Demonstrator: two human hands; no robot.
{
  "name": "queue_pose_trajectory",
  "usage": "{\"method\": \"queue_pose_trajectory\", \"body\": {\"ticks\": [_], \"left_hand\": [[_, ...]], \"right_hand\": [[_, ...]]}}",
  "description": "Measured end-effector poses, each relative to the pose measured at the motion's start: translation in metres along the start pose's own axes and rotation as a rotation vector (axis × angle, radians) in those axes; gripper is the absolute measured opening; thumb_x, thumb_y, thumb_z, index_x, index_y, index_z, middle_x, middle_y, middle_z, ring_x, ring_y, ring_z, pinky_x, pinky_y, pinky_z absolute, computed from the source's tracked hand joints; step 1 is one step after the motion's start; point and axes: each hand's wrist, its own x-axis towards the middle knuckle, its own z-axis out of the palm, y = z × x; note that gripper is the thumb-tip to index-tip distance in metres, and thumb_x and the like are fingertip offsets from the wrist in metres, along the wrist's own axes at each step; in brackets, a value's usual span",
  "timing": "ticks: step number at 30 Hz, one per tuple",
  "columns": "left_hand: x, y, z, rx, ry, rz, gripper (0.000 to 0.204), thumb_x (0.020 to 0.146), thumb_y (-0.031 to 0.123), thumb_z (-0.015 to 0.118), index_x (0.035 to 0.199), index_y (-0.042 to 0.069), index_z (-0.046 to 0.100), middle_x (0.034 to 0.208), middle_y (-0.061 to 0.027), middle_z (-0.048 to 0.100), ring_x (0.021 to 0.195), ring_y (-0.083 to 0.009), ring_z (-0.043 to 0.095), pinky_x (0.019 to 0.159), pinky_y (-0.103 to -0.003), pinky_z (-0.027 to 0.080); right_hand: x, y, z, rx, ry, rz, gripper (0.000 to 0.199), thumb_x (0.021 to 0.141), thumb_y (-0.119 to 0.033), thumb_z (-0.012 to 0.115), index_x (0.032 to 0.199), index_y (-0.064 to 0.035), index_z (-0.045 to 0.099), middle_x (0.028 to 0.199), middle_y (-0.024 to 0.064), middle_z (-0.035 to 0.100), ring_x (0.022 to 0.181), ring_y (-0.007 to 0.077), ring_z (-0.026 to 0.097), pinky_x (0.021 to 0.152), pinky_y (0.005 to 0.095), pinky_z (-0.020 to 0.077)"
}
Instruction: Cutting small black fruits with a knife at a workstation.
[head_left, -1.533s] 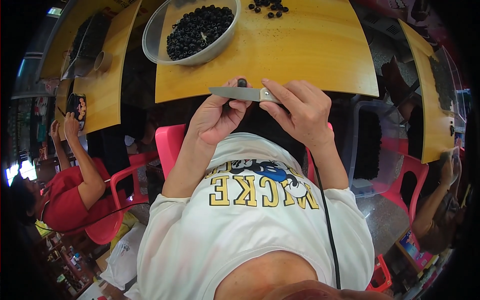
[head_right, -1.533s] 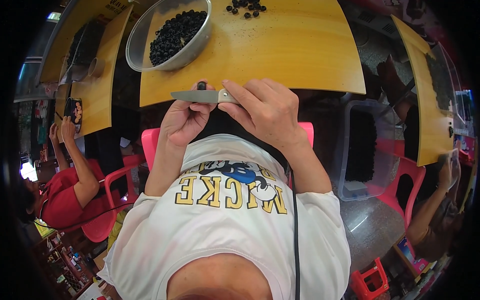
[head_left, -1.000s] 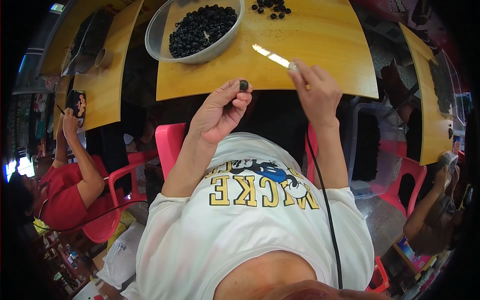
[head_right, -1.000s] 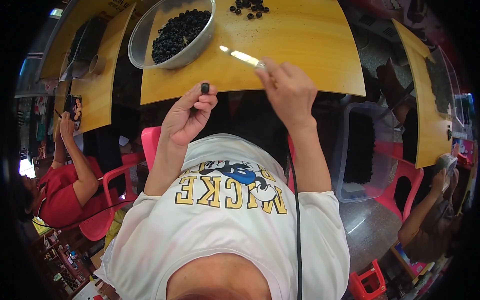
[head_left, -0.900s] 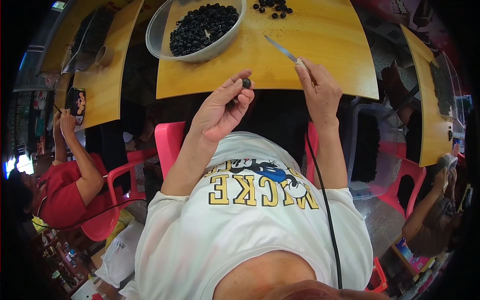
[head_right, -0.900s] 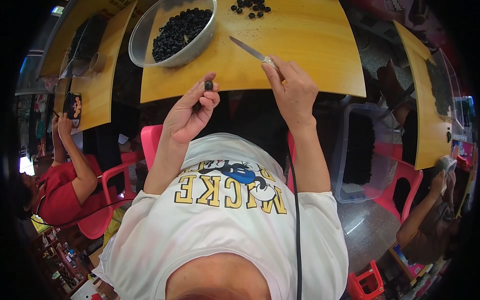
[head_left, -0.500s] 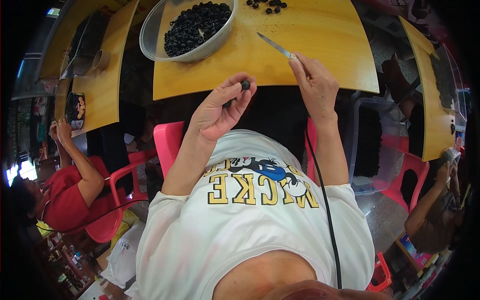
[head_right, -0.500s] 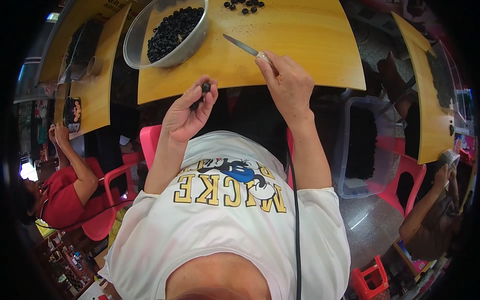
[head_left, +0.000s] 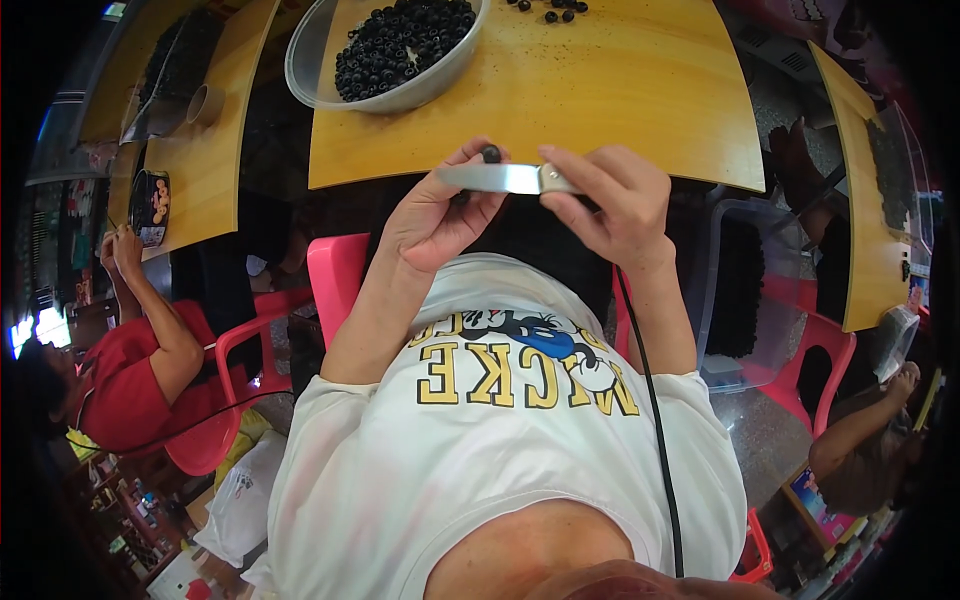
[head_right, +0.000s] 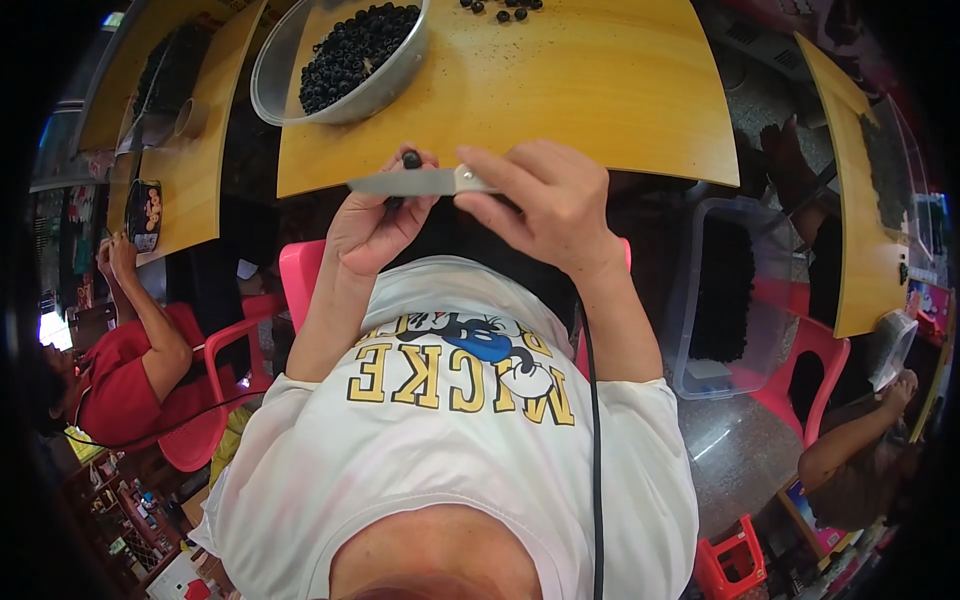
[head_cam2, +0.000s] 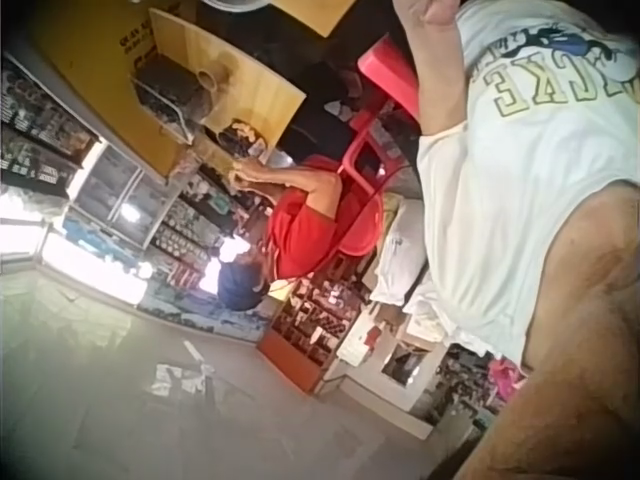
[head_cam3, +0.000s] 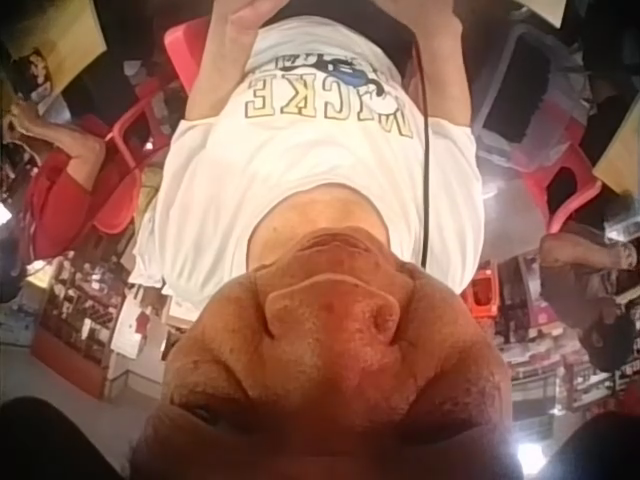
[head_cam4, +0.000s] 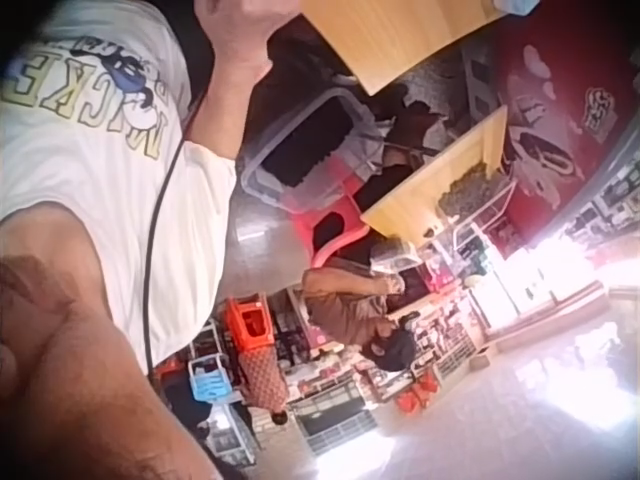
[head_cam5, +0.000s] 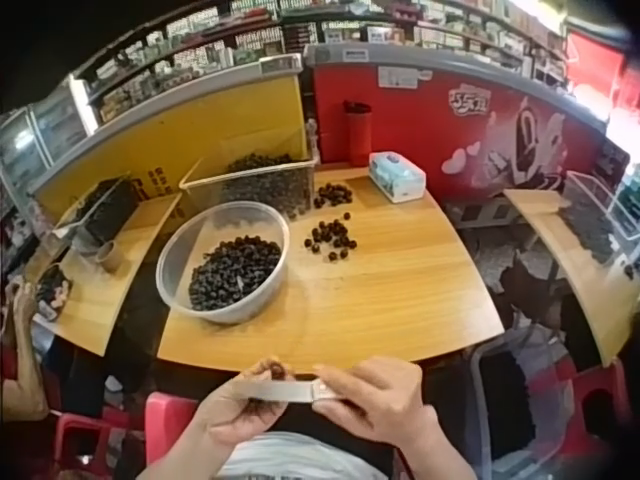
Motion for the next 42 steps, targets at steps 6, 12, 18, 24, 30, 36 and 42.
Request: {"method": "queue_pose_trajectory", "body": {"ticks": [6,12,18,24,30,36,42], "left_hand": [[-0.002,-0.002,0.005,0.091,-0.003,0.025,0.02,0.087,-0.001,0.056,0.106,0.0,0.055,0.1,-0.0144,0.06,0.095,-0.0191,0.06,0.079,-0.026,0.053],[-0.002,0.004,-0.007,0.049,-0.125,-0.02,0.03,0.083,0.002,0.061,0.11,-0.003,0.05,0.11,-0.0211,0.051,0.101,-0.0239,0.055,0.08,-0.026,0.052],[-0.003,0.005,-0.006,0.108,-0.079,0.003,0.036,0.083,-0.001,0.061,0.115,-0.004,0.045,0.112,-0.0219,0.05,0.099,-0.0222,0.054,0.074,-0.022,0.05],[-0.004,0.006,0.002,0.283,-0.098,0.031,0.024,0.085,-0.003,0.056,0.108,-0.004,0.051,0.1,-0.0167,0.057,0.084,-0.0158,0.058,0.073,-0.022,0.053],[-0.005,0.004,0.006,0.309,-0.131,0.075,0.025,0.085,-0.005,0.055,0.11,-0.005,0.051,0.097,-0.0154,0.058,0.084,-0.0174,0.06,0.074,-0.023,0.056],[-0.004,0.006,0.004,0.337,-0.034,0.119,0.028,0.087,-0.005,0.052,0.115,-0.005,0.049,0.104,-0.0163,0.051,0.089,-0.0188,0.054,0.08,-0.023,0.055],[0.001,0.005,-0.002,0.198,-0.044,0.058,0.023,0.088,-0.003,0.053,0.111,-0.004,0.052,0.101,-0.016,0.054,0.089,-0.0188,0.057,0.078,-0.022,0.056]], "right_hand": [[-0.001,-0.004,0.005,-0.069,-0.013,-0.037,0.038,0.066,-0.022,0.075,0.101,-0.0072,0.067,0.063,0.0036,0.055,0.051,0.017,0.052,0.046,0.0281,0.0397],[-0.001,-0.002,0.006,-0.098,-0.015,-0.019,0.039,0.065,-0.022,0.076,0.101,-0.0085,0.067,0.064,0.0034,0.056,0.052,0.0172,0.052,0.047,0.028,0.0402],[0.0,-0.001,0.006,-0.103,-0.016,-0.008,0.038,0.065,-0.021,0.075,0.101,-0.0092,0.067,0.063,0.0034,0.055,0.052,0.0171,0.052,0.047,0.0283,0.0398],[-0.001,0.002,0.003,-0.126,-0.03,0.022,0.035,0.068,-0.019,0.075,0.1,-0.0086,0.068,0.061,0.004,0.053,0.051,0.0171,0.05,0.046,0.0288,0.0391],[-0.006,0.017,-0.009,-0.122,0.023,0.247,0.024,0.078,-0.009,0.068,0.101,-0.003,0.067,0.06,0.004,0.049,0.05,0.0126,0.045,0.047,0.0262,0.0353],[-0.007,0.015,0.001,0.077,0.16,0.499,0.02,0.086,-0.011,0.062,0.102,0.0007,0.066,0.064,0.0025,0.051,0.058,0.0078,0.046,0.052,0.0219,0.0335],[-0.005,0.012,0.001,0.035,0.116,0.427,0.02,0.083,-0.011,0.065,0.1,0.0001,0.066,0.064,0.0035,0.053,0.055,0.0093,0.047,0.05,0.0226,0.0353]]}}
